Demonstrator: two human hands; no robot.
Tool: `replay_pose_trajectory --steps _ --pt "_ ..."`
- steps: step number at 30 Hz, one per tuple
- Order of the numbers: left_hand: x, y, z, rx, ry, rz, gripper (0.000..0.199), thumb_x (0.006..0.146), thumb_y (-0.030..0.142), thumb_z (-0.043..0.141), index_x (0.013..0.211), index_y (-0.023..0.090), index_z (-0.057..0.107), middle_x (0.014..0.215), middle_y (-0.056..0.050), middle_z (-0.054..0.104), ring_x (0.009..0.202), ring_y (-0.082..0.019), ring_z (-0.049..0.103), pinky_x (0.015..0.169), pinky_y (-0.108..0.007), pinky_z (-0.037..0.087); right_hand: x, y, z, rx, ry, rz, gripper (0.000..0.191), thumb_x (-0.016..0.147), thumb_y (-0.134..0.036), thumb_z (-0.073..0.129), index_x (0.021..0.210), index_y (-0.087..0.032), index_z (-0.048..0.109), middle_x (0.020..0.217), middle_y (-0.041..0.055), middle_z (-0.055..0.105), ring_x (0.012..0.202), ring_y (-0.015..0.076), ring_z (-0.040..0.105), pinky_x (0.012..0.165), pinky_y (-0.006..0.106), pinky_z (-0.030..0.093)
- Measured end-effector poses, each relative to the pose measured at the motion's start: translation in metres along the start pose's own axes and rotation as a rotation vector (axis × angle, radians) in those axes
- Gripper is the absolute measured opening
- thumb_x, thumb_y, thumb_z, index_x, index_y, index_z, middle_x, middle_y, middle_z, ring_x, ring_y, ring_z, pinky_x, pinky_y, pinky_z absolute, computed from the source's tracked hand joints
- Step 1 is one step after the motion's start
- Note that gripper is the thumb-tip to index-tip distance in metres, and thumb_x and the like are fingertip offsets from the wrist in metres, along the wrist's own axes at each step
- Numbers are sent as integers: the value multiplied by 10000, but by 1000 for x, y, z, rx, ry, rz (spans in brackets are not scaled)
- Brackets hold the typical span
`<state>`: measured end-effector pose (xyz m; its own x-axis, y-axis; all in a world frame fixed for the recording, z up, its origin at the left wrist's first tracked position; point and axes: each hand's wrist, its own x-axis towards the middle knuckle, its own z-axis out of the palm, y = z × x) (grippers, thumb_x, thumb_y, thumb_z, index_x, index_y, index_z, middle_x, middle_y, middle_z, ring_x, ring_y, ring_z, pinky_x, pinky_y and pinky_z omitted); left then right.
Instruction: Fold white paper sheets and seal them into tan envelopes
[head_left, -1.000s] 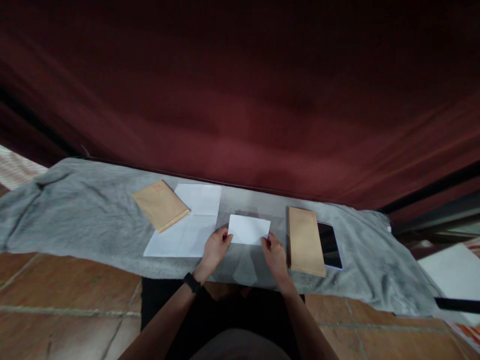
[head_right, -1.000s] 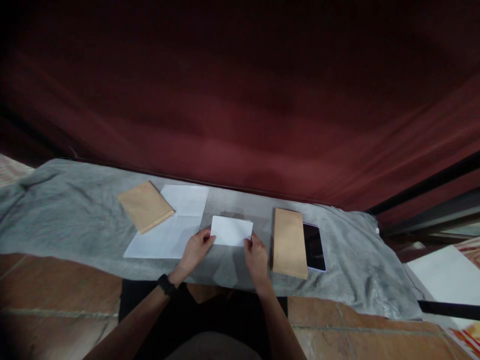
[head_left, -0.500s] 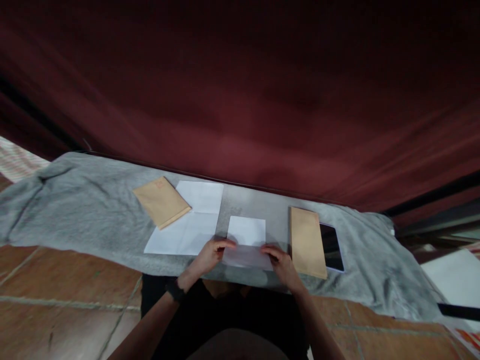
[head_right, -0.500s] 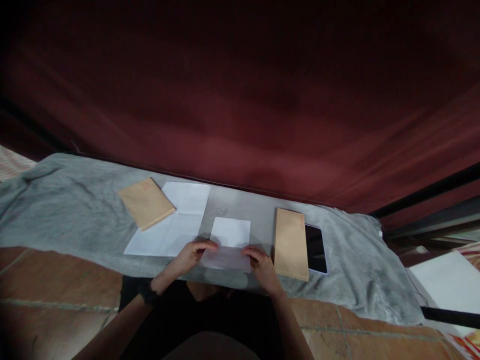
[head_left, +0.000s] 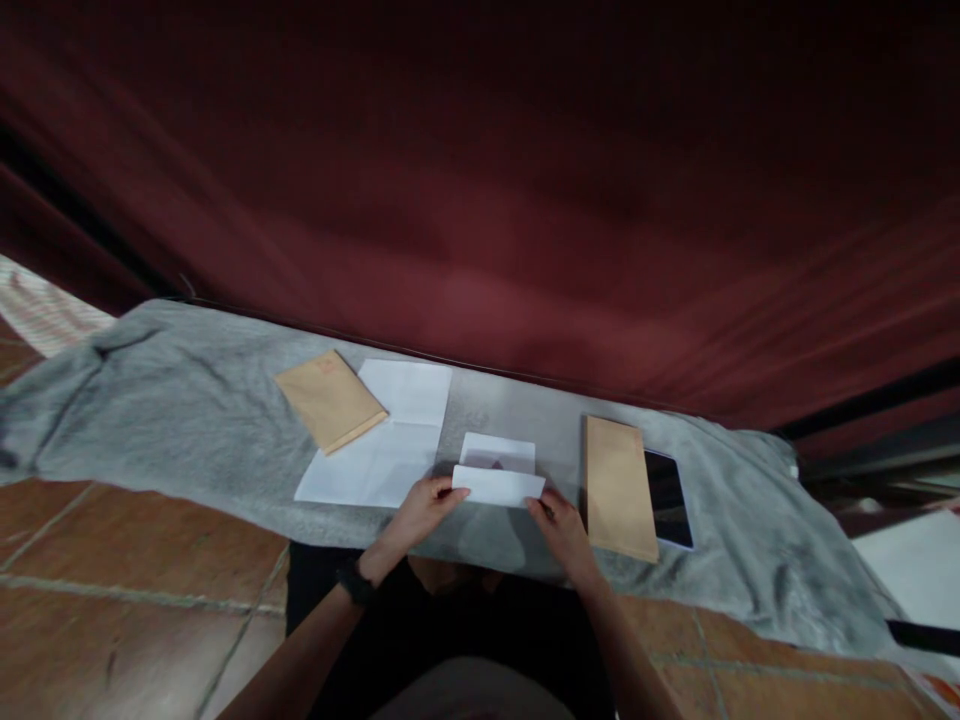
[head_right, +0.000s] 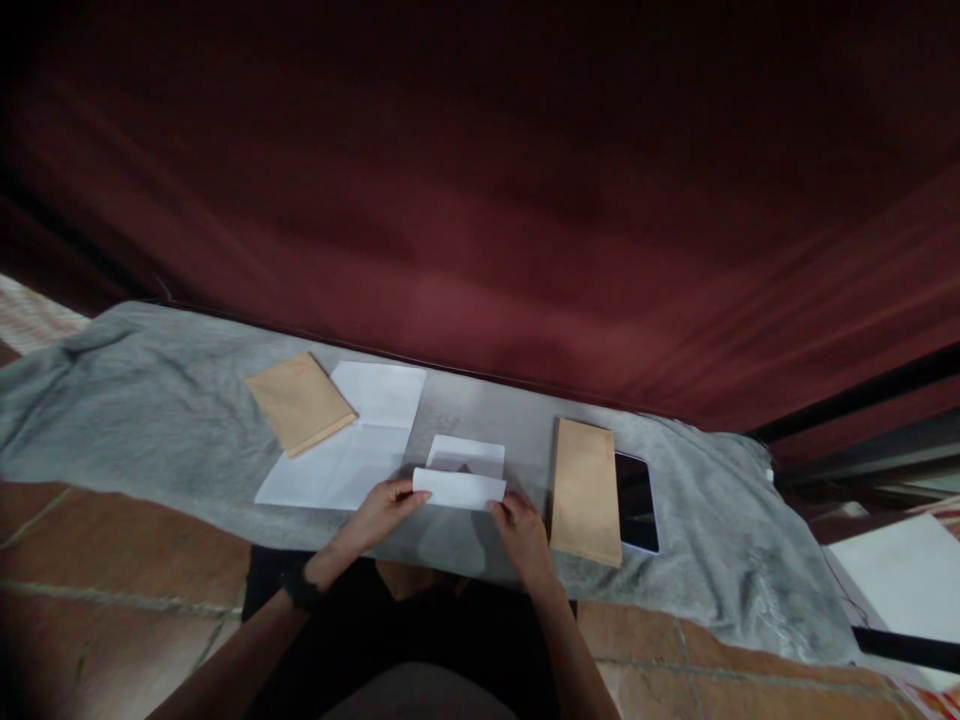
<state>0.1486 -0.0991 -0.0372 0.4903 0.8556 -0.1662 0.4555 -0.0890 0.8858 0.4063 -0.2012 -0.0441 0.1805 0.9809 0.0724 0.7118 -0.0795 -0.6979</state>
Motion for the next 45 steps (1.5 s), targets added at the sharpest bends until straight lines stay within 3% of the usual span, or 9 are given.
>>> replay_pose_trajectory --steps 3,6,13,21,28,34,39,45 --pt "8 4 9 45 155 -22 326 909 462 543 877 191 720 809 -13 723 747 -188 653 677 -264 475 7 -5 7 -109 53 98 317 997 -390 467 992 -199 721 911 60 767 825 207 731 738 267 514" --pt "18 13 14 184 233 -88 292 941 420 529 828 193 673 769 -14 696 714 -172 636 662 -255 443 14 -10 13 -220 65 173 335 1009 -399 435 1034 -206 707 927 57 776 813 208 737 711 261 496" --pt "36 41 15 578 215 -299 252 996 408 517 991 204 664 899 -47 750 820 -198 705 664 -262 421 28 -20 20 -451 120 253 308 1025 -361 448 1120 -185 682 863 89 780 739 206 742 640 252 470" --pt "40 51 18 655 200 -380 291 1011 419 481 1101 214 666 1004 -78 767 912 -223 730 725 -285 477 30 -28 28 -574 141 226 353 1052 -320 384 1247 -122 602 869 144 757 695 222 737 649 286 498" --pt "45 53 13 659 165 -402 291 1006 415 492 1090 207 678 1029 -98 763 954 -234 724 750 -293 489 33 -31 31 -527 258 114 442 1023 -260 398 1429 -110 493 1207 227 670 1078 315 661 929 456 500" --pt "43 52 15 691 185 -371 302 1016 405 472 1121 194 663 1018 -108 761 971 -232 724 769 -293 488 31 -26 48 -403 252 -118 509 1003 -166 329 1500 -134 433 1529 169 477 1407 281 438 1135 498 390" --pt "44 51 18 707 197 -369 311 1015 409 472 1146 193 653 1002 -111 762 936 -241 734 750 -300 497 25 -21 57 -419 171 -126 508 1029 -203 313 1508 -78 425 1566 177 431 1452 264 398 1179 482 352" --pt "37 40 27 730 269 -317 368 1042 411 388 1241 181 595 951 -118 750 899 -251 730 773 -323 507 21 -23 57 -483 168 -112 523 1046 -232 304 1541 -77 373 1580 173 403 1464 263 387 1199 472 321"
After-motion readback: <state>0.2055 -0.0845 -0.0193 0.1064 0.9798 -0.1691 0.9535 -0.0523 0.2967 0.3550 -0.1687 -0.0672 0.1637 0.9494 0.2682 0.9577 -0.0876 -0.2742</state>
